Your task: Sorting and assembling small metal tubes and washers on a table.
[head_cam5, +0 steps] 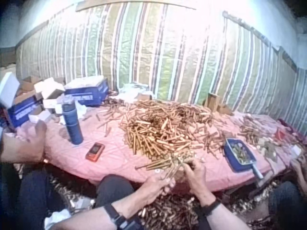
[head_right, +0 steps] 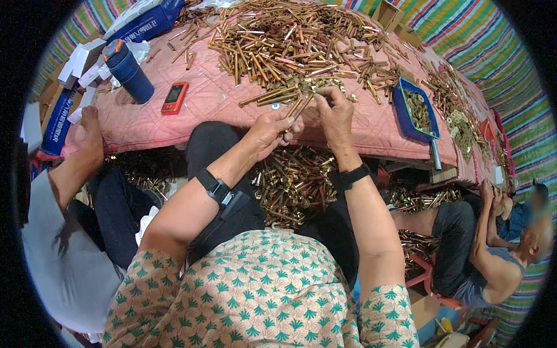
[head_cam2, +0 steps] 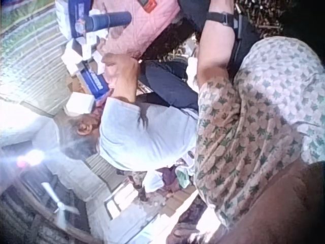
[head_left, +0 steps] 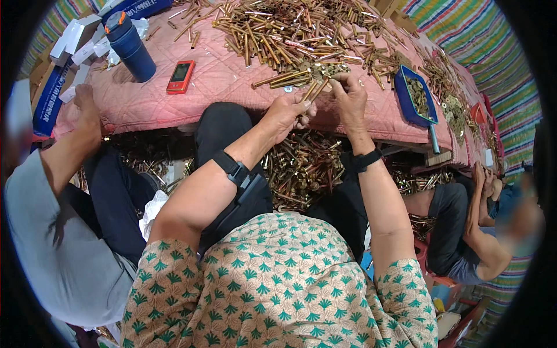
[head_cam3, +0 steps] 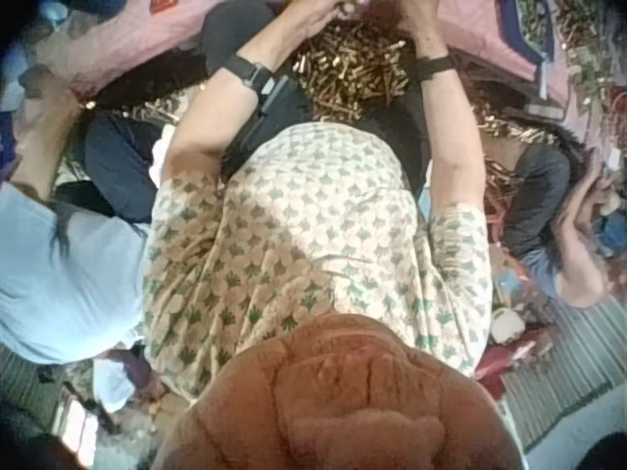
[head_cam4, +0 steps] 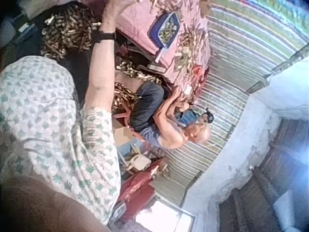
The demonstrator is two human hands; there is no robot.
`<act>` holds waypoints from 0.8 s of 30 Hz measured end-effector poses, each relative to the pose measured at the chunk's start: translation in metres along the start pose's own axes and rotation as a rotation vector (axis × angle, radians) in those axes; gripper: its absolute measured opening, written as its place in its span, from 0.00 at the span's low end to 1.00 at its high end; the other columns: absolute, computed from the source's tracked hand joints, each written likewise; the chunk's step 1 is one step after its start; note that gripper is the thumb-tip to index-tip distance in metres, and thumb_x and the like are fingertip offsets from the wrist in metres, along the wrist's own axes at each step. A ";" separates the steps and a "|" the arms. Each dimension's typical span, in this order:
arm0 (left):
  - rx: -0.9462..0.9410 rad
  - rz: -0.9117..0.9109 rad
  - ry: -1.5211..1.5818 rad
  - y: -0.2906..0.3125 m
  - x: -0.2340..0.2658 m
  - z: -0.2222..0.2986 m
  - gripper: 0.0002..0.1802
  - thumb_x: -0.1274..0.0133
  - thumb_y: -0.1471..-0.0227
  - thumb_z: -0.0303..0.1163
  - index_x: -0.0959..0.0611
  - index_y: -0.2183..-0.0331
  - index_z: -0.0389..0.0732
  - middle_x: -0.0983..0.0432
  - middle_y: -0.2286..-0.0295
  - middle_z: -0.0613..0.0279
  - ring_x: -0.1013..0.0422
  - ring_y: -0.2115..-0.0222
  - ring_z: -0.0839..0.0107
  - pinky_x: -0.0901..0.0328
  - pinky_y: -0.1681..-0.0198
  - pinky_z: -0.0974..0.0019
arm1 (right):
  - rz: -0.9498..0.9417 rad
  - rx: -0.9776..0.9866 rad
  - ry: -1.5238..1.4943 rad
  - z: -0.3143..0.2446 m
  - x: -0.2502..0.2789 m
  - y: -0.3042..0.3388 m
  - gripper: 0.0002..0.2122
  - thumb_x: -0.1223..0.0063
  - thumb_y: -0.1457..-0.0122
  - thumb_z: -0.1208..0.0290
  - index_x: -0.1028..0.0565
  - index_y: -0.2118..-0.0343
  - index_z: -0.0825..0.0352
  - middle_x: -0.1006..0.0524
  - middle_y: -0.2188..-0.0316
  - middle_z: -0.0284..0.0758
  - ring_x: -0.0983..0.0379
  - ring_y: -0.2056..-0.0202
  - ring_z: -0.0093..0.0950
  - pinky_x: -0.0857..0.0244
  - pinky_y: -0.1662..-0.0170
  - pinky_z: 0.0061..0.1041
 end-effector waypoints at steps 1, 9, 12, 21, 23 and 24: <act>-0.012 0.001 0.058 0.002 -0.001 0.001 0.07 0.51 0.42 0.33 0.24 0.65 0.40 0.26 0.75 0.69 0.36 0.80 0.84 0.42 0.79 0.80 | 0.011 0.111 0.087 -0.010 -0.002 0.002 0.03 0.44 0.45 0.78 0.25 0.67 0.69 0.26 0.76 0.29 0.33 0.76 0.18 0.38 0.73 0.17; -0.104 0.062 0.077 0.000 0.013 0.009 0.08 0.50 0.43 0.34 0.24 0.66 0.39 0.27 0.75 0.68 0.35 0.79 0.82 0.42 0.78 0.80 | -0.041 0.181 0.345 -0.009 -0.009 -0.027 0.09 0.53 0.41 0.73 0.26 0.60 0.67 0.23 0.65 0.41 0.25 0.66 0.36 0.32 0.62 0.31; -0.118 0.098 0.067 0.002 0.009 0.011 0.09 0.48 0.43 0.34 0.24 0.68 0.38 0.27 0.75 0.66 0.34 0.79 0.81 0.40 0.78 0.79 | 0.031 0.358 0.699 0.030 0.009 -0.062 0.11 0.57 0.43 0.79 0.27 0.57 0.68 0.23 0.62 0.43 0.26 0.60 0.39 0.34 0.57 0.34; -0.033 0.080 0.091 0.000 0.003 0.000 0.09 0.48 0.44 0.34 0.26 0.65 0.38 0.26 0.74 0.64 0.33 0.80 0.81 0.39 0.79 0.78 | -0.192 0.416 0.909 0.066 -0.009 -0.087 0.20 0.60 0.48 0.82 0.29 0.51 0.63 0.30 0.51 0.38 0.37 0.47 0.38 0.43 0.46 0.38; -0.032 0.088 0.066 0.001 0.003 0.001 0.09 0.48 0.44 0.34 0.26 0.65 0.38 0.25 0.74 0.64 0.33 0.80 0.81 0.39 0.79 0.78 | -0.203 0.408 1.025 0.056 -0.016 -0.086 0.19 0.58 0.48 0.81 0.28 0.52 0.62 0.29 0.53 0.37 0.36 0.49 0.38 0.42 0.48 0.39; -0.025 0.087 0.046 0.001 0.002 0.000 0.09 0.48 0.44 0.34 0.26 0.65 0.38 0.25 0.74 0.64 0.33 0.80 0.81 0.39 0.79 0.79 | -0.211 0.401 1.148 0.055 -0.018 -0.085 0.18 0.57 0.48 0.80 0.27 0.53 0.61 0.29 0.56 0.37 0.35 0.52 0.39 0.42 0.50 0.39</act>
Point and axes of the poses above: each hand's wrist, its own y-axis away from the middle knuckle, its own x-axis out of the back of the hand, z = x × y, the point moved 8 cm from there along -y, towards the middle knuckle
